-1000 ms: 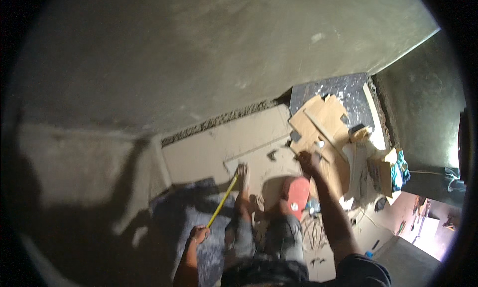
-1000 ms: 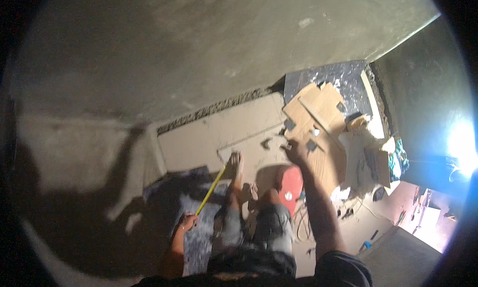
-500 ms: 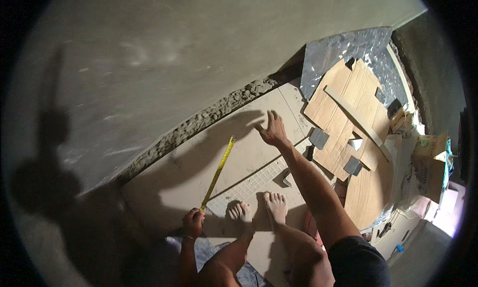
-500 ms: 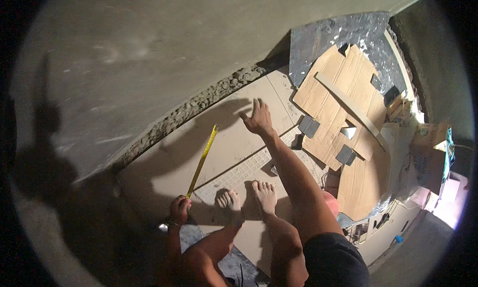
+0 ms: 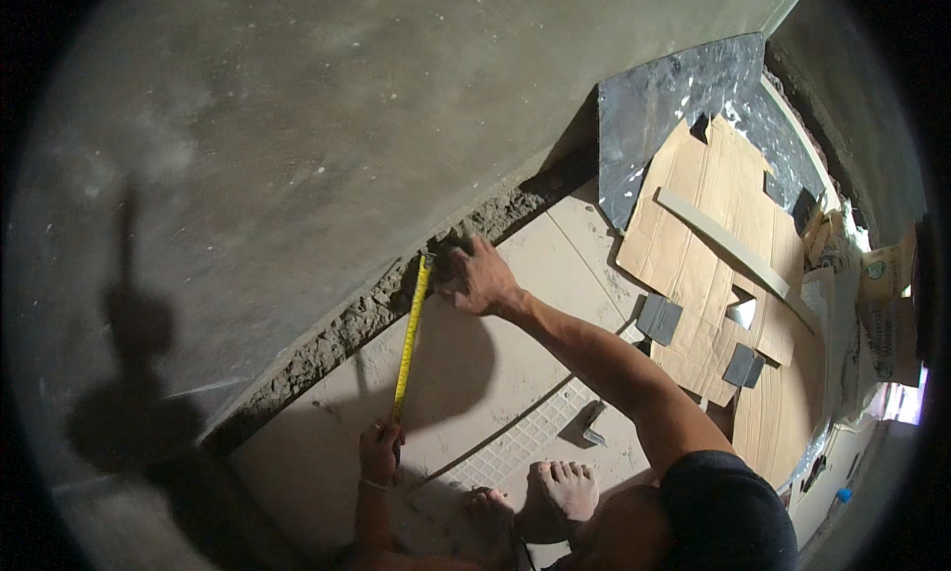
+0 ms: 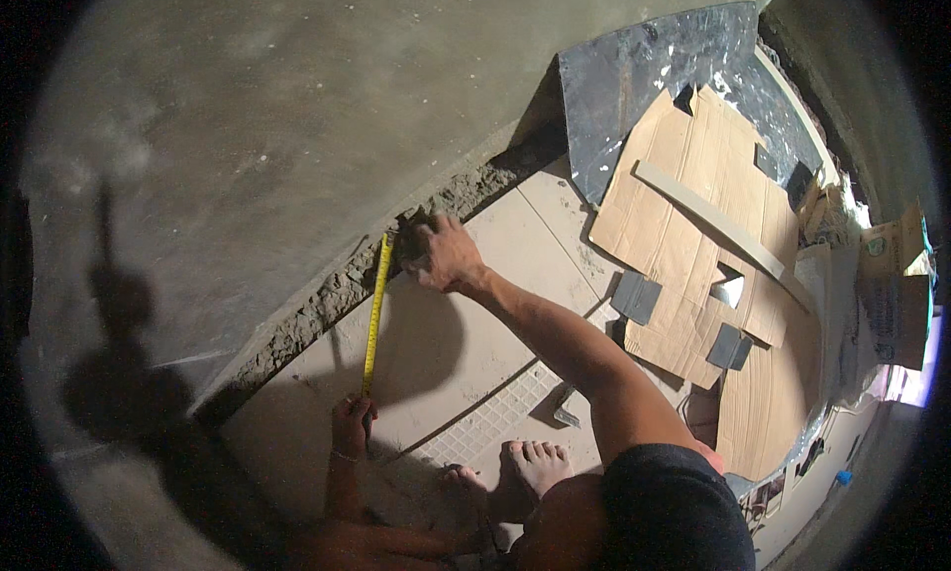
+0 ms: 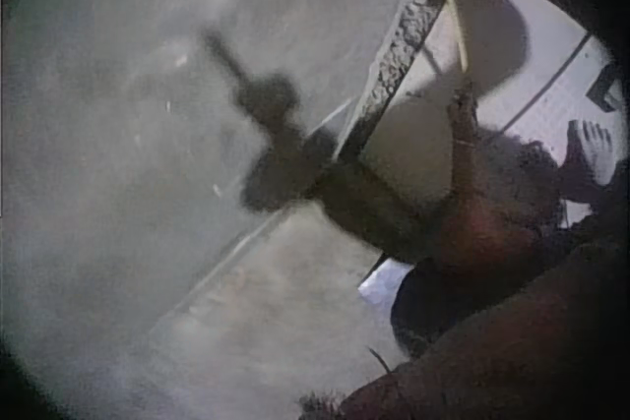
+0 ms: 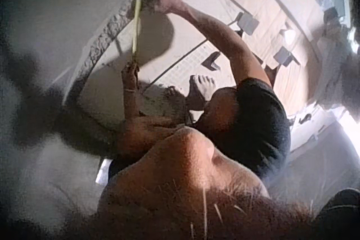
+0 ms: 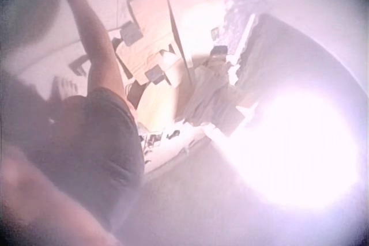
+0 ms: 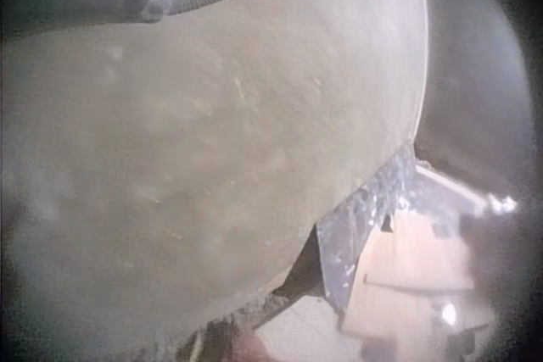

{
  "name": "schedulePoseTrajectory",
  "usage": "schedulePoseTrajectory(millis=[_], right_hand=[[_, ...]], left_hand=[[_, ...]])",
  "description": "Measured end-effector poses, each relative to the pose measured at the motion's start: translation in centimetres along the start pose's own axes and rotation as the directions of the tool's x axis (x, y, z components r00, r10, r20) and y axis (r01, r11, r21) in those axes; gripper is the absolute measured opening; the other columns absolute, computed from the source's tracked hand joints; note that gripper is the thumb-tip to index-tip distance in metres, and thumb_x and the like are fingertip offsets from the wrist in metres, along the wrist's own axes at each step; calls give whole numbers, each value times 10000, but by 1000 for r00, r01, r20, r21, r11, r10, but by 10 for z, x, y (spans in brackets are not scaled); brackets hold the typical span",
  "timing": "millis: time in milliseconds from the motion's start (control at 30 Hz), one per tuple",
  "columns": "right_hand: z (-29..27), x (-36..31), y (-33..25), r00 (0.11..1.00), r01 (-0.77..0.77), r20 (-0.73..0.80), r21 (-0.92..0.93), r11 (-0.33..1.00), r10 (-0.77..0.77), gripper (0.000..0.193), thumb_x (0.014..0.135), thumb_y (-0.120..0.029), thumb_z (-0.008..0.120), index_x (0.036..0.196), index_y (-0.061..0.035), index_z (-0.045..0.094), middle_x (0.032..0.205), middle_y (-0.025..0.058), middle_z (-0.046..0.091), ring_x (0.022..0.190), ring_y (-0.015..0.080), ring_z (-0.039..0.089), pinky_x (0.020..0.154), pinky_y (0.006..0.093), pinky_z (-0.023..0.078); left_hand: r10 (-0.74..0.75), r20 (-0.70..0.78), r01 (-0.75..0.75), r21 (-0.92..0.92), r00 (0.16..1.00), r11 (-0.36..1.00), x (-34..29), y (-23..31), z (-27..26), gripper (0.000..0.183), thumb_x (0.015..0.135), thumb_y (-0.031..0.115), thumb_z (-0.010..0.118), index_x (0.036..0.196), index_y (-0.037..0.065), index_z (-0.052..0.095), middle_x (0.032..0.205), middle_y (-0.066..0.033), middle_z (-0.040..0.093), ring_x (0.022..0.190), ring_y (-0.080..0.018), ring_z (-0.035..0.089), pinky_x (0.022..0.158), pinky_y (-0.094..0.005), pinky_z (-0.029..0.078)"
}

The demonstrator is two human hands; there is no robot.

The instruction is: The person measures a floor area with a tape measure, then measures and marks a ceramic tile with a pencil. The person picks up a power tool at the end.

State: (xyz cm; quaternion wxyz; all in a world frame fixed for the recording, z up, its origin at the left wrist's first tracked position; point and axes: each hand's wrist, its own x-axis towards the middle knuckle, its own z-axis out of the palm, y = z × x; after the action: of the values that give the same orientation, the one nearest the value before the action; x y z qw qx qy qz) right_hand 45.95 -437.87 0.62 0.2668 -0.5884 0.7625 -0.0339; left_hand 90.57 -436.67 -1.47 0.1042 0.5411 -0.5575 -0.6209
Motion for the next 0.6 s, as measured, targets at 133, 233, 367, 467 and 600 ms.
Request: schedulePoseTrajectory(millis=[133,233,367,467,600], right_hand=[[2,1,4,942,-133,-231,412,901,245,1004,844,-417,796,1598,54,329,1613,388,327,1537,510,295,1281,518,269],[8,6,-5,850,-277,-410,185,943,330,1077,866,-510,778,1621,60,263,1617,402,301,1544,525,268,1292,563,211],[20,12,-41,971,-224,-120,-131,966,208,1042,929,-632,618,1632,65,291,1664,419,197,1576,562,159,1298,621,111],[30,2,-46,989,65,-130,-52,997,-71,872,947,-545,604,1553,64,451,1637,403,289,1560,541,235,1300,601,156],[39,-23,-31,802,407,-549,215,888,-235,589,962,-362,613,1370,64,599,1456,330,557,1420,476,477,1239,536,334]], left_hand=[[-1,29,-1,78,1000,997,4,-10,-5,177,991,194,697,947,24,710,795,-42,686,731,-153,660,691,-327,512],[10,16,-11,49,1000,999,-2,-13,5,213,997,220,695,915,25,714,760,-31,670,709,-146,645,681,-326,506],[-32,5,32,31,999,999,-7,-3,9,249,1001,246,692,883,27,705,732,-21,655,679,-126,617,656,-319,490],[-22,33,16,149,999,989,-11,3,1,251,1006,256,688,901,28,697,739,-14,648,659,-112,585,644,-303,470],[-133,22,130,104,991,986,-17,2,11,265,1014,270,687,896,33,696,775,-4,636,645,-109,554,655,-288,448]])
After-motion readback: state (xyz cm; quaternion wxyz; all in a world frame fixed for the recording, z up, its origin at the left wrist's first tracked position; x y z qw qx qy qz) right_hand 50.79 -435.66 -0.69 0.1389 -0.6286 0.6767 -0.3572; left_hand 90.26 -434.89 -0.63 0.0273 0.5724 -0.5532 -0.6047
